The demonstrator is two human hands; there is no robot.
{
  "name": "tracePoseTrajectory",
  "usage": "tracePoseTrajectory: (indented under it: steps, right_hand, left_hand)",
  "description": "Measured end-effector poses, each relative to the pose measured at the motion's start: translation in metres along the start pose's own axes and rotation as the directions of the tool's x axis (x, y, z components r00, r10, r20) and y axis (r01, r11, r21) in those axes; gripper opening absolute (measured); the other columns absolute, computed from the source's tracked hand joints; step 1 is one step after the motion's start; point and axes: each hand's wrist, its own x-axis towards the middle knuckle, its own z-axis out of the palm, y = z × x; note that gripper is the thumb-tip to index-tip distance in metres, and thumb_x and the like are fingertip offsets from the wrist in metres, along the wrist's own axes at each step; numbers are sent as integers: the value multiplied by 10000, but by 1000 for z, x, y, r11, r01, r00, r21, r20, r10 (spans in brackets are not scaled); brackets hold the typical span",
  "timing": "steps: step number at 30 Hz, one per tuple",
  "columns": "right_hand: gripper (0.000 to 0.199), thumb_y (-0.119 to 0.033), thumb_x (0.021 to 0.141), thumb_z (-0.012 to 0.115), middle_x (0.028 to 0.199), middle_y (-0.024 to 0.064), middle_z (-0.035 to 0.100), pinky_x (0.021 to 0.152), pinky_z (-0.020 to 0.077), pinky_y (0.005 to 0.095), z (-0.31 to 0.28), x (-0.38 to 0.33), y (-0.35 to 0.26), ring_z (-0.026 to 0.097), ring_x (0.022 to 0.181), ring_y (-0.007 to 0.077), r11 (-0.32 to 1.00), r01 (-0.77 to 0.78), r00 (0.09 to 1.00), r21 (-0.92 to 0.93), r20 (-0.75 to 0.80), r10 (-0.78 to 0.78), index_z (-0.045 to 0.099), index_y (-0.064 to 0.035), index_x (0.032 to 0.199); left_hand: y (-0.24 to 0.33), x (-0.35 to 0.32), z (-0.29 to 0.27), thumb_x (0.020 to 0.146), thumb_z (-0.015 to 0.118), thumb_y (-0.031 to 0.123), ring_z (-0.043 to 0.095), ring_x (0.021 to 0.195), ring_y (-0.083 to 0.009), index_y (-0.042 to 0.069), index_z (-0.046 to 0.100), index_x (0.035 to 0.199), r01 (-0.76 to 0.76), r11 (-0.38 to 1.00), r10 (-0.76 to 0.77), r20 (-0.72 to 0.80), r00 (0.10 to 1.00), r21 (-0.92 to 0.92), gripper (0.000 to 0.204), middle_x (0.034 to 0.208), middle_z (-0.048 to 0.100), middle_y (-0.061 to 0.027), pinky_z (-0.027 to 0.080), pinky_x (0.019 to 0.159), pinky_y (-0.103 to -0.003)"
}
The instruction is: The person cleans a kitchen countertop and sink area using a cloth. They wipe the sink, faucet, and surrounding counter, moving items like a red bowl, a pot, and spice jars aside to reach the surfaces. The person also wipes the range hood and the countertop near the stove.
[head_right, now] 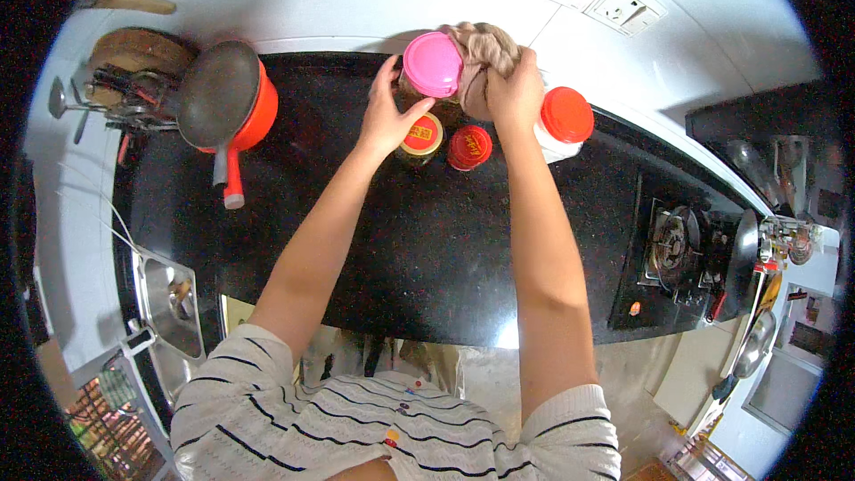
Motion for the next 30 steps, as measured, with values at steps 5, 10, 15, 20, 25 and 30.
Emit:
tracePoseTrajectory:
  steps: [5,10,15,20,25,30]
  right_hand:
    - [377,-118,791,681,1009,242,638,826,495,462,-13,-85,36,608,1012,431,988,154,963,19,220,-155,559,-19,1134]
    - [384,-75,780,650,1049,217,620,787,499,483,4,-103,47,613,960,436,995,34,988,-99,151,-19,546,-62,1150]
    - [384,-42,790,632,1097,202,624,823,519,436,-20,-110,61,635,968,405,984,72,993,-166,-77,-85,562,-56,1167]
    - [441,7,746,685,1073,206,641,843,505,367,-41,-119,35,647,1005,349,980,38,998,195,-52,-29,555,2,1167]
    - [434,-39,652,753,1022,195,640,832,502,443,-21,-99,30,606,974,410,989,112,993,96,25,-115,607,-35,1060]
    - [355,-4,741,677,998,173,658,820,514,397,-37,-93,30,642,962,345,976,43,954,214,-297,23,582,-13,1083]
  left_hand:
    - [-28,-63,6,721,847,371,440,1281,-386,22,273,1455,12,992,24,285,958,-125,996,1377,422,-248,366,1078,-475]
    - [-38,-80,22,636,887,170,455,1247,-393,65,336,1425,-91,993,98,105,990,-73,968,1323,479,-202,373,1045,-480]
    - [-17,-82,52,638,886,151,458,1238,-388,72,346,1421,-117,993,119,107,987,-25,954,1314,478,-205,384,1049,-468]
    - [-2,-82,67,604,890,113,492,1196,-401,78,367,1398,-123,992,123,103,987,-8,951,1290,481,-217,420,1015,-470]
    - [-2,-74,73,611,893,160,516,1187,-365,50,430,1347,-90,995,83,153,985,39,876,1249,524,-195,434,1006,-443]
    - [10,-71,61,622,907,251,465,1185,-373,77,373,1421,-67,983,45,124,991,172,977,1250,451,-210,406,1022,-440]
